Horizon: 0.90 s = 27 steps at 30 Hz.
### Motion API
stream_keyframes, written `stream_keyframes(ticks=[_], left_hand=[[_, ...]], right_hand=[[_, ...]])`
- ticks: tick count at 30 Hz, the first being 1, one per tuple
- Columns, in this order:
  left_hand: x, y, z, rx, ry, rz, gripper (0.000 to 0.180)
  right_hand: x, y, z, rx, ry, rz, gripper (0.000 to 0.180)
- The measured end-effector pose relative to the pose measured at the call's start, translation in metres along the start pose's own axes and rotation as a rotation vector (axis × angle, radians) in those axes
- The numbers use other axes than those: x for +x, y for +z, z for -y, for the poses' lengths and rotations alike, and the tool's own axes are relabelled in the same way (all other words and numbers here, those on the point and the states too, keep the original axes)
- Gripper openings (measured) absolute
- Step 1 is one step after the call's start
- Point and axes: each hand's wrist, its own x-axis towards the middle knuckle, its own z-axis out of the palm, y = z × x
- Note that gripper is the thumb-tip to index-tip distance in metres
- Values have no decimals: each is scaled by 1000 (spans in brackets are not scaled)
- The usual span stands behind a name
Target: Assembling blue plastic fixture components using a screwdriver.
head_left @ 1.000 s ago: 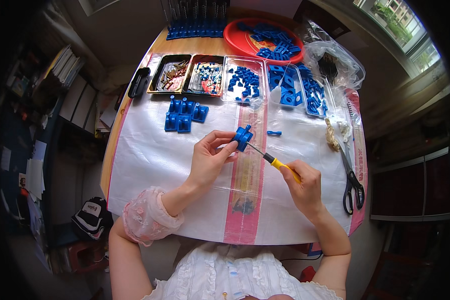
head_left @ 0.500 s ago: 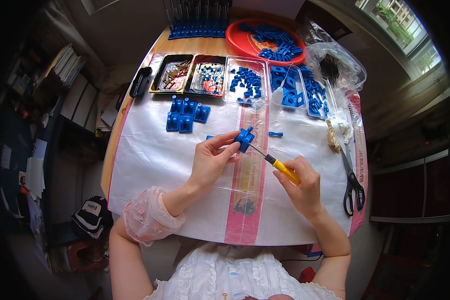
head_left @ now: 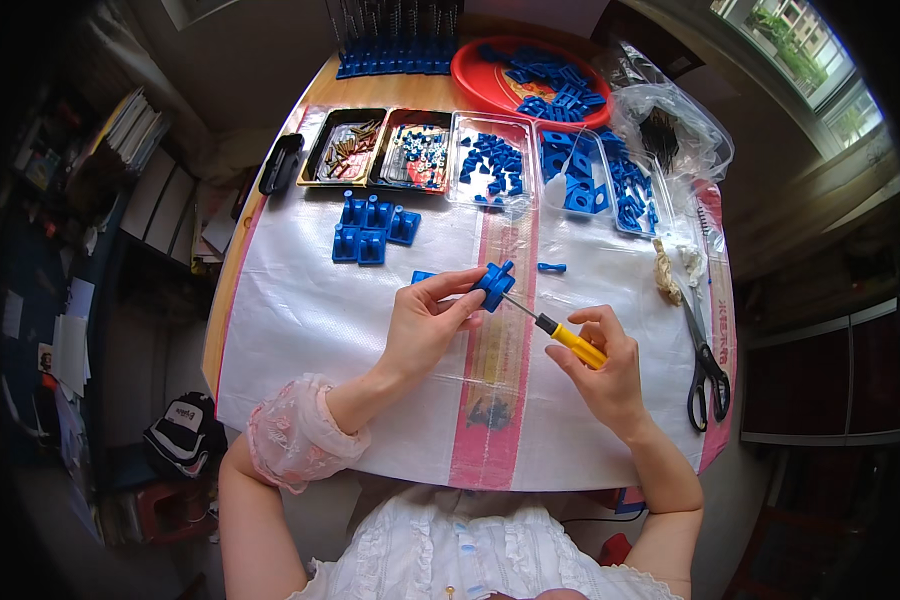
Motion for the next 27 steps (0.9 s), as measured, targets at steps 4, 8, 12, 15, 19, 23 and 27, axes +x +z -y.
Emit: stream_keyframes(ticks=[4, 8, 12, 15, 19, 23, 27], left_hand=[[1, 0, -1, -21, -21, 0, 35], [0, 0, -1, -6, -17, -10, 34], [-1, 0, -2, -7, -4, -14, 33], [-1, 4, -2, -15, 73, -6, 32], [-1, 3, 0, -13, 41, -4, 32], [0, 2, -2, -8, 19, -13, 32], [-1, 3, -4, 4, 5, -9, 33]], right_hand=[[-1, 11, -10, -70, -250, -156, 27], [-1, 7, -3, -125, -172, -111, 19], [-1, 7, -11, -166, -119, -44, 17], [-2, 6, -14, -162, -99, -14, 16], [-1, 4, -8, -95, 16, -6, 16], [-2, 11, -1, -19, -116, -100, 19], [-1, 11, -7, -57, -184, -121, 18]])
